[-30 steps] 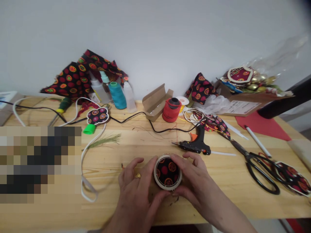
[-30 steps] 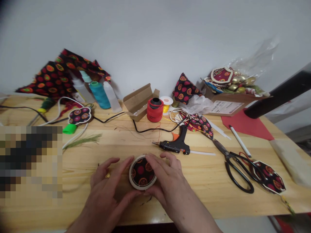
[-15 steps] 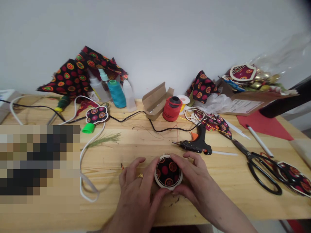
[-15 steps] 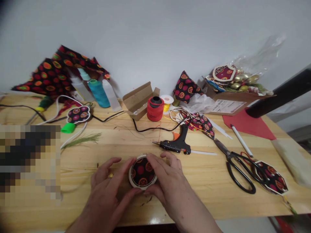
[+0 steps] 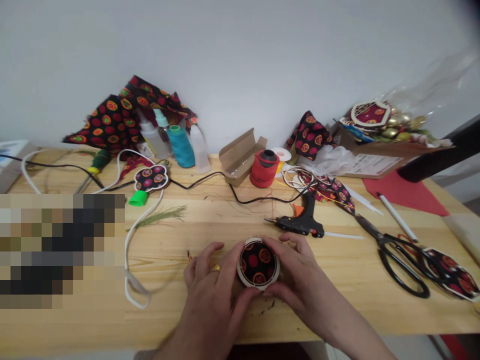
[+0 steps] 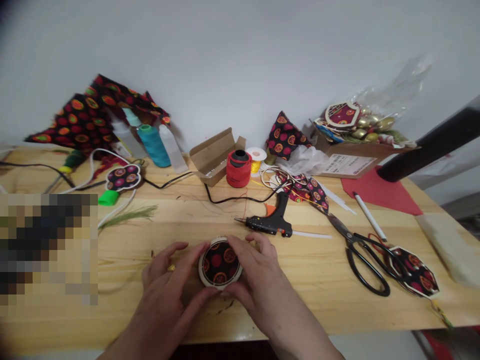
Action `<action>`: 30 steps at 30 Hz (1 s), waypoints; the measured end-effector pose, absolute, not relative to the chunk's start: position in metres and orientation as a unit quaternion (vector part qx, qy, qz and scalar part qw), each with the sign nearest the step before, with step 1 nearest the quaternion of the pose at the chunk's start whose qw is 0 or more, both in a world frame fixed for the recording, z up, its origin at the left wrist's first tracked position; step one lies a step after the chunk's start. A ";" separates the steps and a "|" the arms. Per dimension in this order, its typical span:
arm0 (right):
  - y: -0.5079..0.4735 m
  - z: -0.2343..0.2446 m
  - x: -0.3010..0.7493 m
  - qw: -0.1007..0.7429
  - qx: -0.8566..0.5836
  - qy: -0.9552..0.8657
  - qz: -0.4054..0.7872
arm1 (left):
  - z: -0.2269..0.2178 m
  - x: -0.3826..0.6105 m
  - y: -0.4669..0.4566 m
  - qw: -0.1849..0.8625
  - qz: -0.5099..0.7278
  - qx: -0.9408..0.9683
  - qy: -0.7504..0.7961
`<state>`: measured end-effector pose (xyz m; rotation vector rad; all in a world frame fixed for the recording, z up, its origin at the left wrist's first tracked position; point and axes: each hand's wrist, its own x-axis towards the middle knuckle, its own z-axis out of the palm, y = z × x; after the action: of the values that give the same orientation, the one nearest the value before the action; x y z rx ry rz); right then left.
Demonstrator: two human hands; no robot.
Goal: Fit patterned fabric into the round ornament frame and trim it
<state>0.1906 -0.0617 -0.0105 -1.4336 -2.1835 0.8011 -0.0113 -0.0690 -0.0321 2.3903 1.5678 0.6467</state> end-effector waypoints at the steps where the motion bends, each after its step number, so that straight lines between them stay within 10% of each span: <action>1: -0.061 -0.010 0.190 0.205 -0.515 -0.780 0.292 | -0.032 -0.011 -0.069 0.106 0.219 0.811 0.531; 30: -0.069 -0.018 0.160 0.222 -0.579 -0.777 0.110 | -0.023 -0.016 -0.064 0.207 0.305 0.736 0.568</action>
<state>0.1599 -0.0689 -0.0176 -1.5985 -2.1463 0.3049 -0.0165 -0.0642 -0.0228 2.0482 1.5816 0.8505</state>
